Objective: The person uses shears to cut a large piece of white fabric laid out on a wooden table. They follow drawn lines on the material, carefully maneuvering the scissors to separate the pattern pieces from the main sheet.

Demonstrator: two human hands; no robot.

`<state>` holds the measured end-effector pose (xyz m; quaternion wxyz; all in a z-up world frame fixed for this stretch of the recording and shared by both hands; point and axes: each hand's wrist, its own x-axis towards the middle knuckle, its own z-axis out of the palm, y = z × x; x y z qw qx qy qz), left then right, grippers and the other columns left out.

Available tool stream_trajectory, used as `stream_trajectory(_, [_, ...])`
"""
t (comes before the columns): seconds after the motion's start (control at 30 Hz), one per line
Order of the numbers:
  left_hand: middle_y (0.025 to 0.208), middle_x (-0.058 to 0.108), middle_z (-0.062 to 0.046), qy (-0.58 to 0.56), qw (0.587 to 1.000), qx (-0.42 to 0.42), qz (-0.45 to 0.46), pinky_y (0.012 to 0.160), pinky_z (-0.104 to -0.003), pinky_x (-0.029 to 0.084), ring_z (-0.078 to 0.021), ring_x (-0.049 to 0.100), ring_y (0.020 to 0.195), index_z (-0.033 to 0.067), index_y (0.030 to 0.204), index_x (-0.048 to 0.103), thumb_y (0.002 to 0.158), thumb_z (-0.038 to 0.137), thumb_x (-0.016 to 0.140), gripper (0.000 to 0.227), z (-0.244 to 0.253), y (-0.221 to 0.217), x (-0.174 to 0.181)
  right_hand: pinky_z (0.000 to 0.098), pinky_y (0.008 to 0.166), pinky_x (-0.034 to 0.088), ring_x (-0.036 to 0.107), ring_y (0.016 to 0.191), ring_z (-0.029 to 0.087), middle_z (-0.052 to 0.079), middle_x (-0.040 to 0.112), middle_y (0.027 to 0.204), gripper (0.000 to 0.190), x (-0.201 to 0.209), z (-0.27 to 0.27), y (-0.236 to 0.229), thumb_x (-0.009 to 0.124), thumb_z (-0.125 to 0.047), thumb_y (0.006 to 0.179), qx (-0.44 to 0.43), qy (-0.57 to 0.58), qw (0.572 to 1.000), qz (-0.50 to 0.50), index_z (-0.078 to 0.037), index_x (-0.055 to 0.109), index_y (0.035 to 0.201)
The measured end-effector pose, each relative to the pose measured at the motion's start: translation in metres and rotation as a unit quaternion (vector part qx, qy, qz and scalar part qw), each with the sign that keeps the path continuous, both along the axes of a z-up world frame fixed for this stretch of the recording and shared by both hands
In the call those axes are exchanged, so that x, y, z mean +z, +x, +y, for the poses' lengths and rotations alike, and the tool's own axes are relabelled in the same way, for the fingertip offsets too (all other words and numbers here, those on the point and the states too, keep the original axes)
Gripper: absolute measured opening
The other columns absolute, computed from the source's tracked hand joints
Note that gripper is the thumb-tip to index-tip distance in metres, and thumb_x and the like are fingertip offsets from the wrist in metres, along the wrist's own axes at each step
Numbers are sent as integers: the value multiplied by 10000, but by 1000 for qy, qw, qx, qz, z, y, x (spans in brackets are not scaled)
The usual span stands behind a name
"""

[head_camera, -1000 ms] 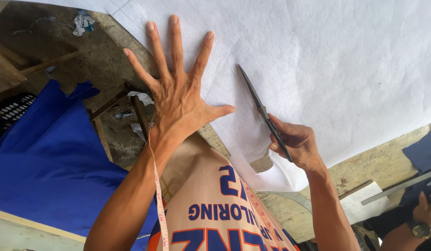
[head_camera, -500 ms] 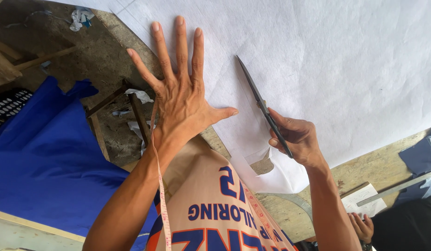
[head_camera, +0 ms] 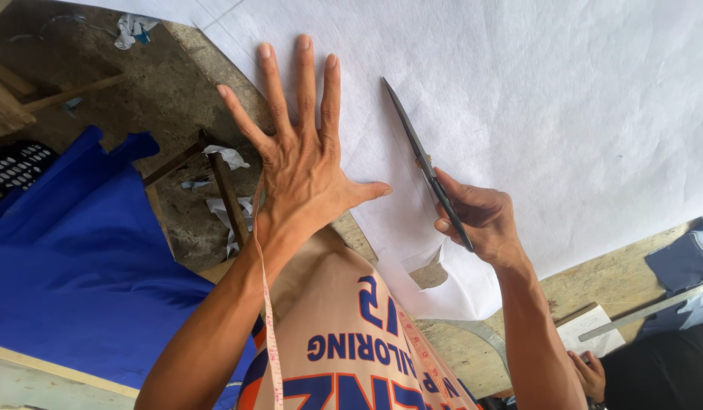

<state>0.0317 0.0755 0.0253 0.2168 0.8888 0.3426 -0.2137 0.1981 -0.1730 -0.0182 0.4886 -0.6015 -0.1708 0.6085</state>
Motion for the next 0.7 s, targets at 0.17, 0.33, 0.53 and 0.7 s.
stream_trajectory(0.17, [1730, 21, -250, -10, 1000, -8, 6, 1108, -859, -4, -552, -3, 1558, 67, 1660, 22, 711, 975, 872, 1565, 3, -1, 1, 220, 590, 365, 417, 725, 109, -18, 490, 796, 638, 3, 12, 2, 785, -61, 865, 10, -4, 1000, -21, -18, 551, 1457])
stream_trajectory(0.33, [1731, -29, -219, -36, 999, 6, 18, 1093, -873, -37, -546, -53, 1552, 86, 1669, 1, 682, 960, 870, 1579, 4, 0, -1, 203, 519, 350, 406, 652, 114, 8, 476, 747, 658, 2, 23, 4, 789, -67, 850, 16, -2, 1000, -14, -19, 543, 1458])
stream_trajectory(0.53, [1714, -40, -215, -46, 999, 6, 13, 1096, -876, -26, -538, -63, 1536, 74, 1675, 22, 689, 933, 808, 1526, 6, 0, 0, 201, 550, 353, 445, 730, 110, 17, 527, 823, 658, 0, 30, 10, 792, -46, 843, 22, -9, 1000, -18, -11, 551, 1454])
stream_trajectory(0.7, [1716, -6, -222, -33, 999, 1, 2, 1087, -884, -11, -551, -28, 1538, 73, 1672, 42, 697, 964, 832, 1540, 5, -2, -2, 188, 526, 364, 443, 715, 108, 8, 526, 794, 652, 3, 42, 14, 790, -60, 843, 39, -12, 999, -31, -14, 556, 1449])
